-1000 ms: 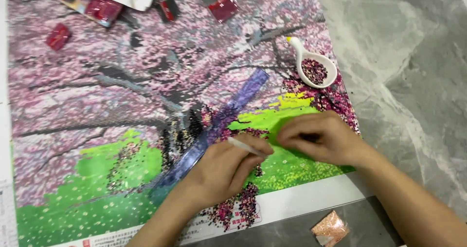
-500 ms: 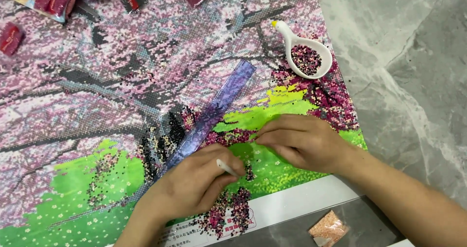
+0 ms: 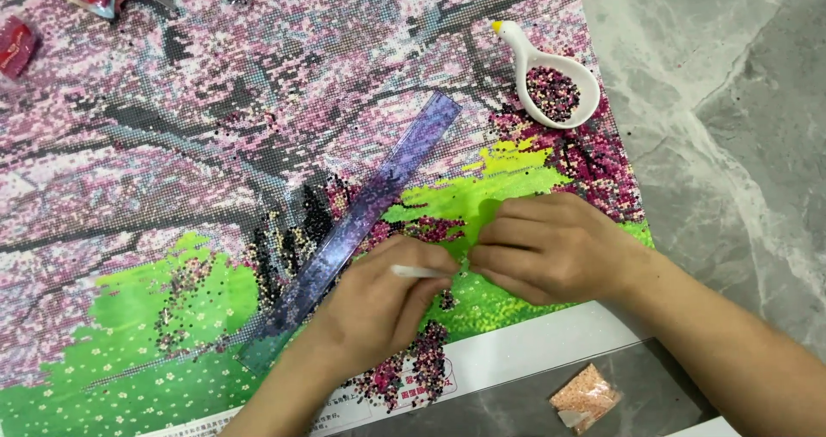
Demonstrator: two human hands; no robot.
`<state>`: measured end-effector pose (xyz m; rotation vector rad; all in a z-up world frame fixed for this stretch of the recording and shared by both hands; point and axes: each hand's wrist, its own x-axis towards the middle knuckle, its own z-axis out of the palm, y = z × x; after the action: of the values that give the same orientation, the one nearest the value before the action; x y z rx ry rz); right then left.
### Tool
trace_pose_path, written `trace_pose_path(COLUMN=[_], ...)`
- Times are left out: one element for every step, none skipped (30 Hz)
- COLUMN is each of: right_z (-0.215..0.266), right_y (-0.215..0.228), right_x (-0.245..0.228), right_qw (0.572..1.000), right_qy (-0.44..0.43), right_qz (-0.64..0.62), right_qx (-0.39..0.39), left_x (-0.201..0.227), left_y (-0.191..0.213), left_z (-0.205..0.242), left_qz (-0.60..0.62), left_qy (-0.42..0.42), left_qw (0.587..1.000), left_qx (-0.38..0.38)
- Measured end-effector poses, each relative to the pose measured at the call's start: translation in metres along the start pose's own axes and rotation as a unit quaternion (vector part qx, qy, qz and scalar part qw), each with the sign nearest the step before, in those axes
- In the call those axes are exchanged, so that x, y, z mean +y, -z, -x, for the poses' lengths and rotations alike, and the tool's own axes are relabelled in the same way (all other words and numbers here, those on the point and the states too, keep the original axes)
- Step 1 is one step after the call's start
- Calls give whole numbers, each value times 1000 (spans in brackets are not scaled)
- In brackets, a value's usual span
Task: A person is performing diamond painting by placing small resin beads onto a coded adhesive canvas using a pen tool and a ruler for alignment.
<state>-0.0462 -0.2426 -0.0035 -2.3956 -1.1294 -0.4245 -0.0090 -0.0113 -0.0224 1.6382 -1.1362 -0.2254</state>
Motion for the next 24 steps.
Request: trace_pose_path(right_z=[-2,-1,-1,0,0,0,0,1,2,3,3,3,3,3,3,2,2,2,2,2,2,2,2,2], right_y=[2,1,1,1,1,1,1,0,0,-1,-1,-1,-1,-1,0,0,1,1,1,1,1,0,1,1], right_x=[-1,-1,-2,-2,-2,-3,-3,-3,-2,-2,-2,-2,-2,-2,-2,-1,-2,-2,-2,-2,-2,-2,-2,-3], right_qw=[1000,1000,1000,999,999,998,998,998,998,997,997,997,997,997,997,997,997,997,997,997,997,997,997,997], right_qy=[8,9,21,34,34,37,40,40,43,47,47,44,40,40,38,36,36,37,37,37,36,35,35,32], right_qz=[1,1,-10,-20,-20,-21,-22,-22,-24,-26,-26,-26,-26,-26,-29,-32,-32,-32,-33,-33,-35,-37,-37,-34], right_qx=[-12,-13,-21,-29,-29,-36,-43,-43,-48,-52,-52,-53,-53,-53,-56,-59,-59,-60,-61,-61,-60,-59,-60,-61], left_x=[-2,0,1,3,3,3,3,3,3,3,3,3,3,3,3,3,2,1,0,0,1,1,0,-1], left_y=[-4,-4,-4,-4,-4,-4,-4,-4,-4,-4,-4,-4,-5,-5,-5,-5,-6,-7,-7,-7,-6,-6,-7,-7], left_z=[0,0,0,-1,-1,-1,-1,-1,0,0,0,-1,-1,-1,0,0,0,1,1,1,1,1,2,2], left_qz=[-6,-6,-13,-21,-20,-22,-24,-23,-26,-28,-29,-30,-31,-31,-36,-41,-41,-41,-42,-42,-46,-49,-49,-50], left_qy=[-27,-27,-27,-27,-27,-24,-22,-22,-17,-11,-11,-16,-21,-21,-20,-19,-19,-18,-17,-17,-14,-10,-11,-12], left_qw=[1000,1000,1000,999,999,999,999,999,1000,1000,1000,999,999,999,999,999,999,999,999,999,999,999,999,999], left_qx=[3,4,1,-2,-2,-2,-3,-2,-5,-7,-7,-6,-6,-6,-8,-11,-10,-10,-10,-10,-15,-20,-20,-18])
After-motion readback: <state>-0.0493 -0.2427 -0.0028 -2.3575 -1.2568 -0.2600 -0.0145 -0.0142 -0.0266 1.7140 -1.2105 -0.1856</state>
